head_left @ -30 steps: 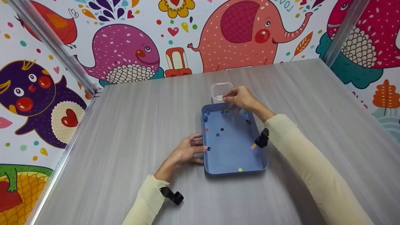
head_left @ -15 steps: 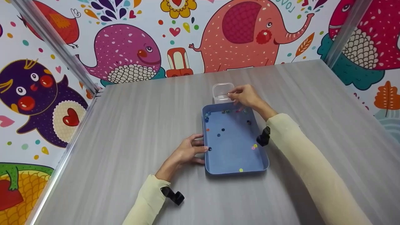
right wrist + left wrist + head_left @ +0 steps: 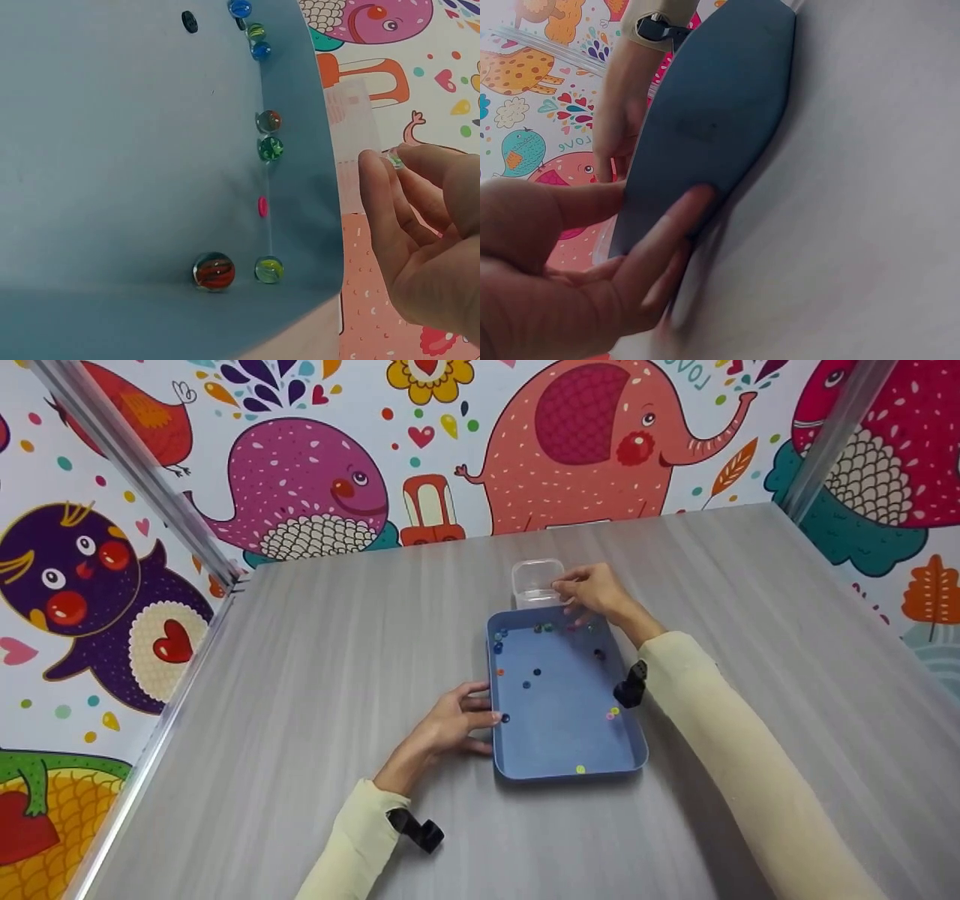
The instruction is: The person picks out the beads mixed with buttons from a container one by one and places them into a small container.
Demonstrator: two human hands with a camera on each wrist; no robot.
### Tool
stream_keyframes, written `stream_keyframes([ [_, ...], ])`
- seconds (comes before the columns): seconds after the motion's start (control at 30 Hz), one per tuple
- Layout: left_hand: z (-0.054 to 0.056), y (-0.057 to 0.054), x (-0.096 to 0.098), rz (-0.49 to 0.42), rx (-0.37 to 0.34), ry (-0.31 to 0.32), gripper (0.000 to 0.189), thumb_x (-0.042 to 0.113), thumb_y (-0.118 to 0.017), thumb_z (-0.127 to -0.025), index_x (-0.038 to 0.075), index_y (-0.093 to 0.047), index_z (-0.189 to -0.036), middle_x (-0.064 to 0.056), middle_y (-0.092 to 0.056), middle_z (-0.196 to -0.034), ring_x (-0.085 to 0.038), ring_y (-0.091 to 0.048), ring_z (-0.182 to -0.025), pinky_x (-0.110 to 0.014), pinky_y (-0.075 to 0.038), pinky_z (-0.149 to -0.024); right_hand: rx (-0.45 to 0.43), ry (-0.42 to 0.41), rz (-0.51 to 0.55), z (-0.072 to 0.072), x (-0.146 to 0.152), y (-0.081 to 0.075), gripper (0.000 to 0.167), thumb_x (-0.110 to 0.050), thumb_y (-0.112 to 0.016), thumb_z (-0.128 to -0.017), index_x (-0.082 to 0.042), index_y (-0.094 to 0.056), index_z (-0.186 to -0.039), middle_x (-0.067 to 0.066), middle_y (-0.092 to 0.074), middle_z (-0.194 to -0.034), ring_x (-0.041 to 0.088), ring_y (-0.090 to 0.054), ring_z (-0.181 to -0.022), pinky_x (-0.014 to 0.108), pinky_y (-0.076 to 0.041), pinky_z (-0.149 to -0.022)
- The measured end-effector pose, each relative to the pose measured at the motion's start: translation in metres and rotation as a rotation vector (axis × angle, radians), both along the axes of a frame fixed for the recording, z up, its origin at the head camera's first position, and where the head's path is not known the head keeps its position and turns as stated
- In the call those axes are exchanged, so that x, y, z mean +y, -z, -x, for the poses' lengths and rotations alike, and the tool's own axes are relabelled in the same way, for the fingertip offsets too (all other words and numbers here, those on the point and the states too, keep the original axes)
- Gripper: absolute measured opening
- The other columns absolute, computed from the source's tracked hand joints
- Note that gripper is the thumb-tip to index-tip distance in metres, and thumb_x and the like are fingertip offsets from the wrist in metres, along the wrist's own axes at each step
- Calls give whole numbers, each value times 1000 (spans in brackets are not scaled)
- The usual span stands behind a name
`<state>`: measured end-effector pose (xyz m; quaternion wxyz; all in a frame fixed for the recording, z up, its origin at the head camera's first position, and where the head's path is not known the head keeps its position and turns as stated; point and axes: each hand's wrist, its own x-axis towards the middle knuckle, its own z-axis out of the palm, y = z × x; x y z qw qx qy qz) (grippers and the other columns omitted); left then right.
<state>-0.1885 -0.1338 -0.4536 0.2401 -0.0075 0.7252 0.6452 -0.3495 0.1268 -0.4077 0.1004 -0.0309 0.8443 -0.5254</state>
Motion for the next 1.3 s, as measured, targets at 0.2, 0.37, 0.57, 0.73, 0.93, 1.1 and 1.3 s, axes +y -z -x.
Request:
stream_keyframes([
  [0.2, 0, 1, 0, -23, -8, -10, 68, 2, -65, -94, 2, -32, -153, -28, -50, -143, -28, -68, -107, -45, -66, -77, -18, 2, 16, 1, 1, 4, 31, -24, -64, -99, -1, -69, -121, 8, -68, -93, 10, -66, -64, 24, -60, -51],
  [0.37, 1, 1, 0, -23, -16, -16, 67, 2, -65, -94, 3, -33, -153, -28, -50, -143, -27, -68, -106, -46, -65, -78, -16, 10, 38, 1, -1, 5, 31, -22, -64, -99, -1, -68, -122, 7, -68, -90, 9, -65, -61, 24, -59, -48],
  [0.57, 1, 2, -1, -24, -17, -16, 67, 3, -66, -94, 3, -33, -153, -28, -49, -143, -29, -68, -108, -46, -65, -79, -25, 30, 43, 0, -2, 5, 31, -22, -63, -100, -3, -68, -124, 9, -68, -95, 9, -65, -62, 24, -59, -49],
  [0.73, 1, 3, 0, -23, -19, -19, 68, 4, -66, -94, 3, -33, -153, -28, -50, -143, -29, -68, -109, -46, -65, -79, -28, 35, 71, 0, -1, 6, 32, -20, -64, -99, -2, -66, -126, 10, -67, -96, 9, -65, -61, 24, -59, -49],
  [0.93, 2, 2, 0, -16, -18, -22, 67, 4, -67, -94, 4, -34, -153, -28, -50, -143, -27, -68, -106, -45, -65, -77, 25, 70, 98, -5, -3, 8, 32, -20, -67, -97, -3, -68, -125, 9, -68, -93, 9, -64, -59, 24, -59, -48],
  [1.1, 2, 2, 0, -20, -11, -13, 67, 4, -66, -94, 3, -34, -153, -28, -49, -143, -29, -67, -109, -46, -65, -78, 51, 64, 99, -11, -6, 9, 32, -20, -67, -97, -4, -68, -125, 11, -68, -95, 9, -64, -59, 24, -59, -48],
  [1.3, 1, 2, 0, -21, -15, -6, 67, 3, -65, -95, 3, -32, -153, -29, -49, -143, -31, -65, -114, -47, -65, -79, 58, 47, 112, -17, -10, 12, 33, -23, -69, -96, -4, -68, -124, 7, -67, -90, 8, -64, -59, 24, -59, -48],
])
